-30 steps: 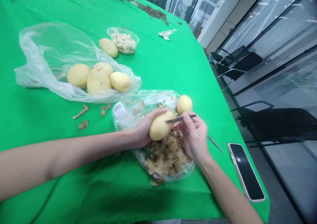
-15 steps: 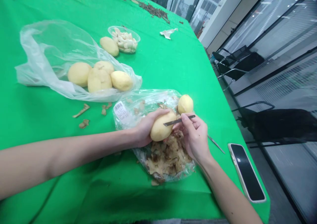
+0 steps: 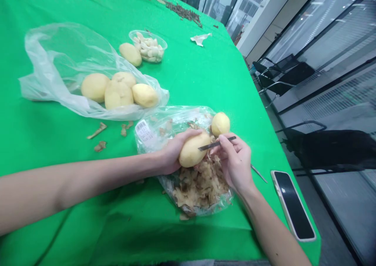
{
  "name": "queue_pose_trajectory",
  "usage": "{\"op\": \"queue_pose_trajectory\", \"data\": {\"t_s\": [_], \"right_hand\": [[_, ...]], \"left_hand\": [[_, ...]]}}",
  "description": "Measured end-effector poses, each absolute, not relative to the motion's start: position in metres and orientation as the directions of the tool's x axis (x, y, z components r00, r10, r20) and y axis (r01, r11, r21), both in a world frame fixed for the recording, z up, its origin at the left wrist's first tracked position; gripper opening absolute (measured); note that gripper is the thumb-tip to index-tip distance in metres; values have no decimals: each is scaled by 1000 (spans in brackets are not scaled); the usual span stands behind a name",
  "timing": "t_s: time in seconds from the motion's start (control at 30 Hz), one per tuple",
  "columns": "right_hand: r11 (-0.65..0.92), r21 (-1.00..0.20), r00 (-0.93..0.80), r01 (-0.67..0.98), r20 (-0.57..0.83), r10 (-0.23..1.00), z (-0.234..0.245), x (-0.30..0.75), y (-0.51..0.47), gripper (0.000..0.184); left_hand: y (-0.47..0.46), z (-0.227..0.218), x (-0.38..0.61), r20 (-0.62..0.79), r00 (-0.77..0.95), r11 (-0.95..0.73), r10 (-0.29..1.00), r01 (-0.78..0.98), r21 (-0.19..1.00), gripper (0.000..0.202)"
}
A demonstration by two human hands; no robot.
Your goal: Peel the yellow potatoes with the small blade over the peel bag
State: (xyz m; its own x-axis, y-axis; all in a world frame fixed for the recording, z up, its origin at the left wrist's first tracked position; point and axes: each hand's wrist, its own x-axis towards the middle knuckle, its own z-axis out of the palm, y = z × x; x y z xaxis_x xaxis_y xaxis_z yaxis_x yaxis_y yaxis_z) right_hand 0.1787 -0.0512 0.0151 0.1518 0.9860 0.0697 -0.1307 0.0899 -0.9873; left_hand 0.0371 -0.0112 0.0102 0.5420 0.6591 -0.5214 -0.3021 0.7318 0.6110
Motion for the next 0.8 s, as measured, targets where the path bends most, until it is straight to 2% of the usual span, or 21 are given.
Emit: {"op": "queue_pose_trajectory", "data": {"t_s": [0.3, 0.5, 0.8], "right_hand": [[98, -991, 77, -96, 91, 993, 10, 181, -54, 16], [140, -988, 123, -62, 132, 984, 11, 185, -53, 16], [160, -986, 54, -50, 157, 986, 8, 188, -52, 15]], "left_hand": [[-14, 17, 37, -522, 516, 714, 679, -298, 634, 23], [-12, 14, 38, -508, 552, 725, 661, -297, 621, 25], [-13, 14, 37, -534, 523, 726, 665, -283, 627, 23]]}}
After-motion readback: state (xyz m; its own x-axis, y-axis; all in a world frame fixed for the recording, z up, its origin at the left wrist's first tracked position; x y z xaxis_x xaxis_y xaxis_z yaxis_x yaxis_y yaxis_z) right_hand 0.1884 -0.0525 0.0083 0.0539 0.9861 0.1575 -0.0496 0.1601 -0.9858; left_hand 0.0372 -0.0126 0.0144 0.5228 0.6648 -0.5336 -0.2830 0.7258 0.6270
